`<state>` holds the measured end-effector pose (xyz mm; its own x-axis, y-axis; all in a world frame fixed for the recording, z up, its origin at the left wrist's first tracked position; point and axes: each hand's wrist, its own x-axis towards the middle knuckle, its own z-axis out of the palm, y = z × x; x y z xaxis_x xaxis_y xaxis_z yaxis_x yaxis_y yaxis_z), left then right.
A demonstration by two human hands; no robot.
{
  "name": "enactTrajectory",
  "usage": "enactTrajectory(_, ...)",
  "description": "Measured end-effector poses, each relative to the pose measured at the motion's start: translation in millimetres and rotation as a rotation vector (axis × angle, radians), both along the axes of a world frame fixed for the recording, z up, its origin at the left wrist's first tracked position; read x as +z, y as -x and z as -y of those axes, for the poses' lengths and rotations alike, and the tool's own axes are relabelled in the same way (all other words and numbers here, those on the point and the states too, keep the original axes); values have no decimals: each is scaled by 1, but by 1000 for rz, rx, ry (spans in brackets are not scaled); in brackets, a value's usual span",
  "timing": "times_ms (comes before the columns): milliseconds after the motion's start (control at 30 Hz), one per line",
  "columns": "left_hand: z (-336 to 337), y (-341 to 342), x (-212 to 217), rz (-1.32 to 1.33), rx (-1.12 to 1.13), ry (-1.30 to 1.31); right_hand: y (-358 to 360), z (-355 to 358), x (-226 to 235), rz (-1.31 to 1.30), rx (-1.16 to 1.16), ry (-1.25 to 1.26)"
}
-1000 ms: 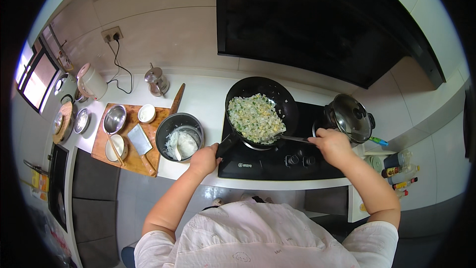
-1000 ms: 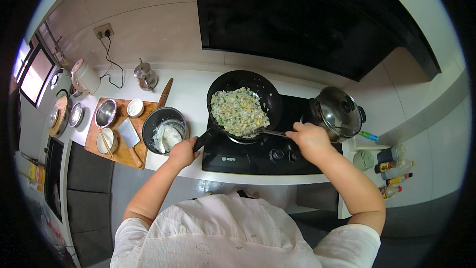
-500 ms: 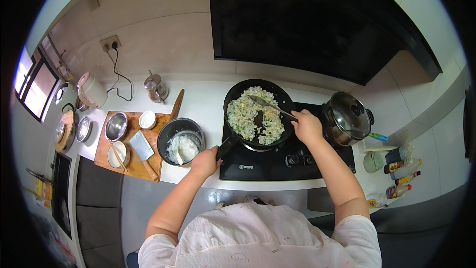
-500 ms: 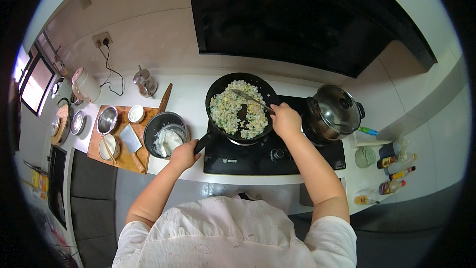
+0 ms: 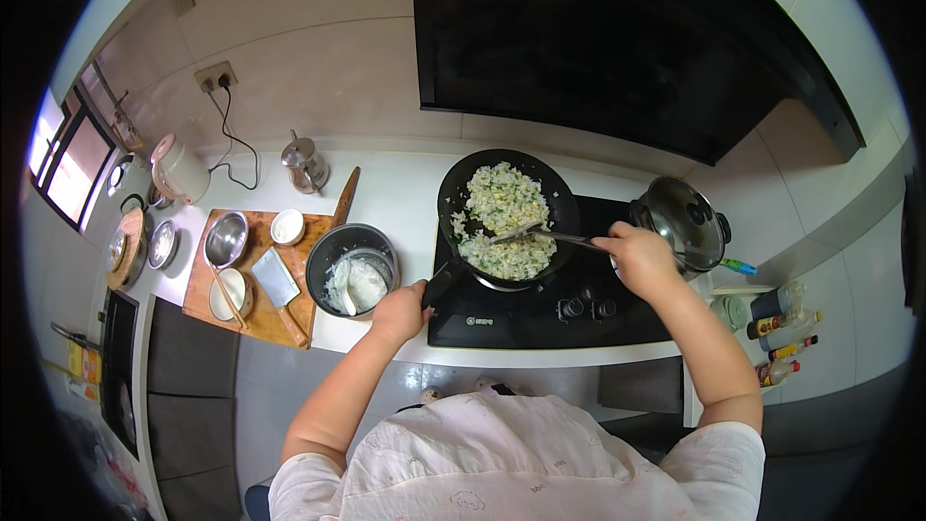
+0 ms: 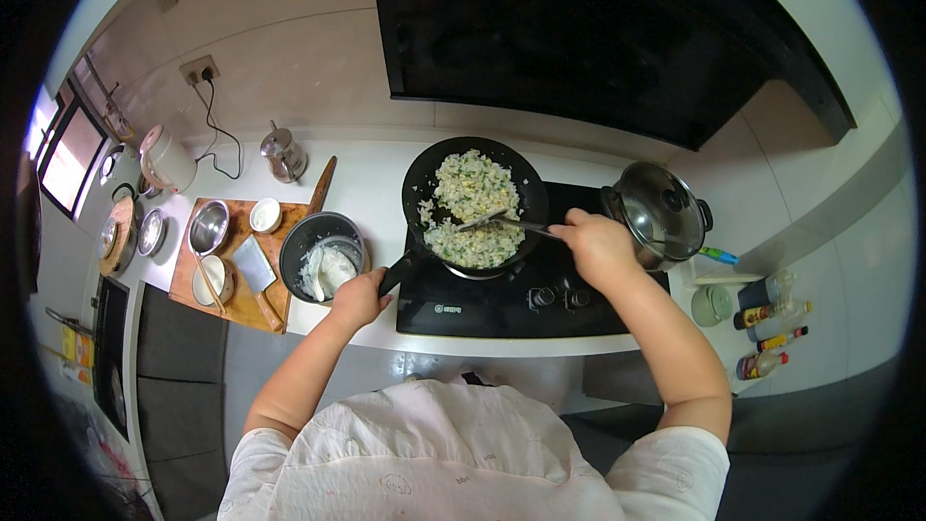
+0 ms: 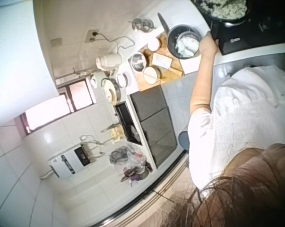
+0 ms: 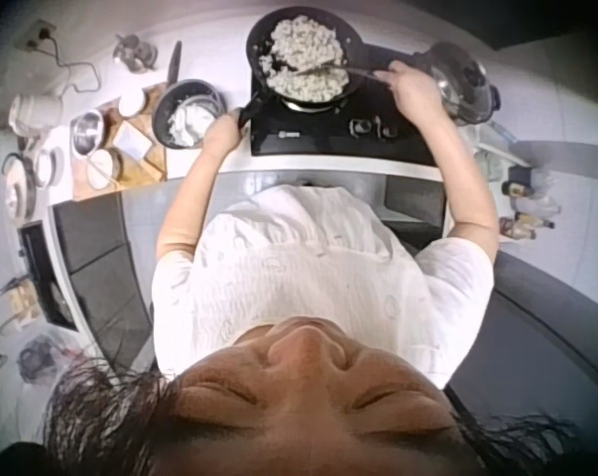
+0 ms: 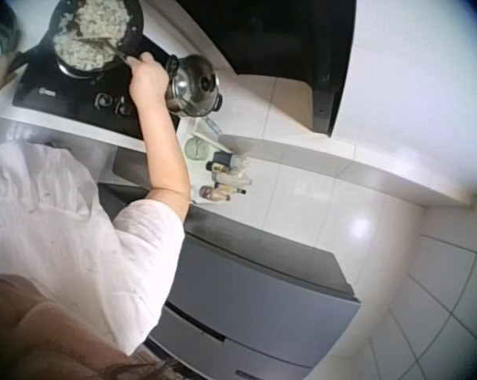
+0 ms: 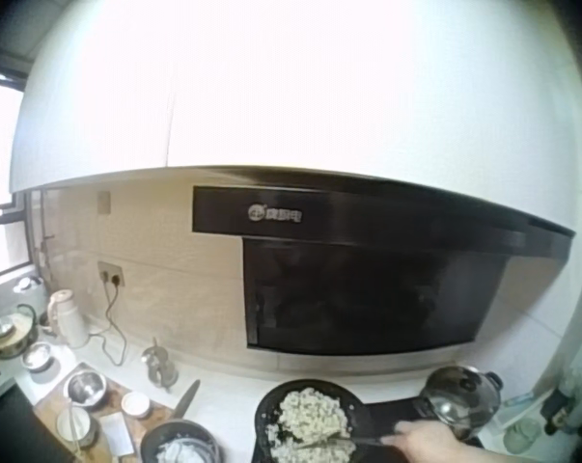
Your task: The person stirs a mixture of rice and vegetables in a frying pan on a stove using a spatula. They then scoop cooked white rice from a separate bowl and add it to the pan, continuing to stir the ingredients together. Finally, the person places the bowl of remaining rice into the refrigerator.
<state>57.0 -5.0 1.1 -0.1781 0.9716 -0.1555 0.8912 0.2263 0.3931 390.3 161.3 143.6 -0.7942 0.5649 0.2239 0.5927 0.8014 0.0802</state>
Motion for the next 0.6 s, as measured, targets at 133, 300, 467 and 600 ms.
enactTrajectory(133, 1, 0, -1, 1, 5, -1, -16, 14, 37, 40, -62, 67)
enactTrajectory(300, 0, -2, 2, 7, 19, 12, 6, 11, -1, 80, -6, 151)
enactTrajectory(467, -4, -2, 6, 27, 34, 67, 26, -10, -42, -166, -232, 198)
enactTrajectory(600, -2, 0, 3, 21, 29, 56, 7, -36, -25, -239, -405, 370)
